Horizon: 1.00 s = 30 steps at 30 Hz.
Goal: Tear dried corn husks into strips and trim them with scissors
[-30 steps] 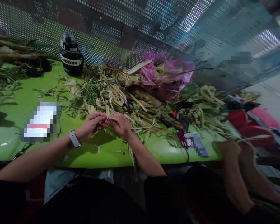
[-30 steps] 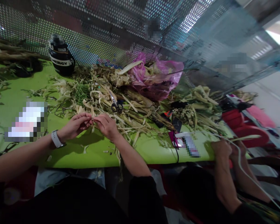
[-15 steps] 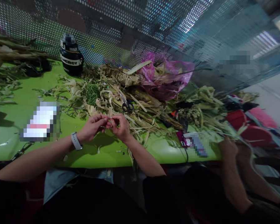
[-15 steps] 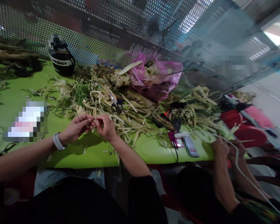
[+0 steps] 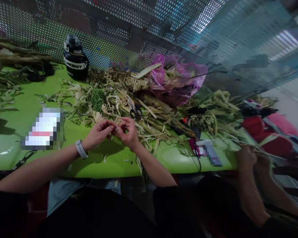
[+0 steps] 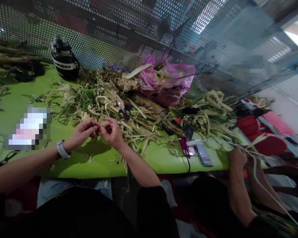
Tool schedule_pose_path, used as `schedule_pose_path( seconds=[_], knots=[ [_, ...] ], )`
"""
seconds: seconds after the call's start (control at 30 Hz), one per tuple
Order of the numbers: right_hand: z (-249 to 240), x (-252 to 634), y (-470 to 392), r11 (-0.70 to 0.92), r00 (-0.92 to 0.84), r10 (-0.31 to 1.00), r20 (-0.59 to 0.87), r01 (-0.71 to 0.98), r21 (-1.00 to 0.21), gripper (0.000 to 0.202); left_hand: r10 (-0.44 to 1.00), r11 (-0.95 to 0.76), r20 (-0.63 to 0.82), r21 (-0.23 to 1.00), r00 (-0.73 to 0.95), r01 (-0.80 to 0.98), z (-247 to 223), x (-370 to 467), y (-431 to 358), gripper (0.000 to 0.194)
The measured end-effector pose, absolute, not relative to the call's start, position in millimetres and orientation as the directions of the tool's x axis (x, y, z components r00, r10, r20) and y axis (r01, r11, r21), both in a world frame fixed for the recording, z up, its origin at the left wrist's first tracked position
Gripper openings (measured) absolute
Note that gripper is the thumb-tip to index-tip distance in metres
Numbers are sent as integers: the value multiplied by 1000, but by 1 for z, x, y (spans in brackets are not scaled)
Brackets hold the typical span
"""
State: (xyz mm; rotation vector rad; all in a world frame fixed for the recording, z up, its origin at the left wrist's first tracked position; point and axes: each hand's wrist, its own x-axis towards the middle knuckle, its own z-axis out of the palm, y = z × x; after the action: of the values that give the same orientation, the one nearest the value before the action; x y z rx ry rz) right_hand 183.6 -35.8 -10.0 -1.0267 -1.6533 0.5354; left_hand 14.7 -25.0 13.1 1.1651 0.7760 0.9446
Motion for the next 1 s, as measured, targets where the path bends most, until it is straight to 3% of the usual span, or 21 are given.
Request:
schedule_pose_path(
  seconds=[0.13,0.23,0.3,0.53,0.67,0.8,1.0],
  knots=[
    [-7,185,-36,450,-17,878,478,372,-812,33,930,111,-26,971,366,-214,15,15,-24,17],
    [-4,189,-35,450,-103,883,458,463,-764,18,929,135,-40,962,368,-237,16,15,-24,16],
    [-2,190,-35,458,-170,885,434,489,-742,22,925,150,-49,958,377,-243,17,15,-24,16],
    [-4,191,-35,267,-235,952,197,322,-908,25,893,161,-11,942,451,-296,13,13,-23,21],
    [-6,192,-35,269,-261,946,190,311,-912,27,874,205,-30,927,485,-313,13,12,-22,24],
    [-5,191,-37,291,-293,935,203,301,-908,21,884,179,-62,961,463,-212,16,10,-21,26],
    [-1,188,-42,226,-338,929,148,204,-952,24,798,5,43,997,602,-78,19,7,-16,40]
  ],
)
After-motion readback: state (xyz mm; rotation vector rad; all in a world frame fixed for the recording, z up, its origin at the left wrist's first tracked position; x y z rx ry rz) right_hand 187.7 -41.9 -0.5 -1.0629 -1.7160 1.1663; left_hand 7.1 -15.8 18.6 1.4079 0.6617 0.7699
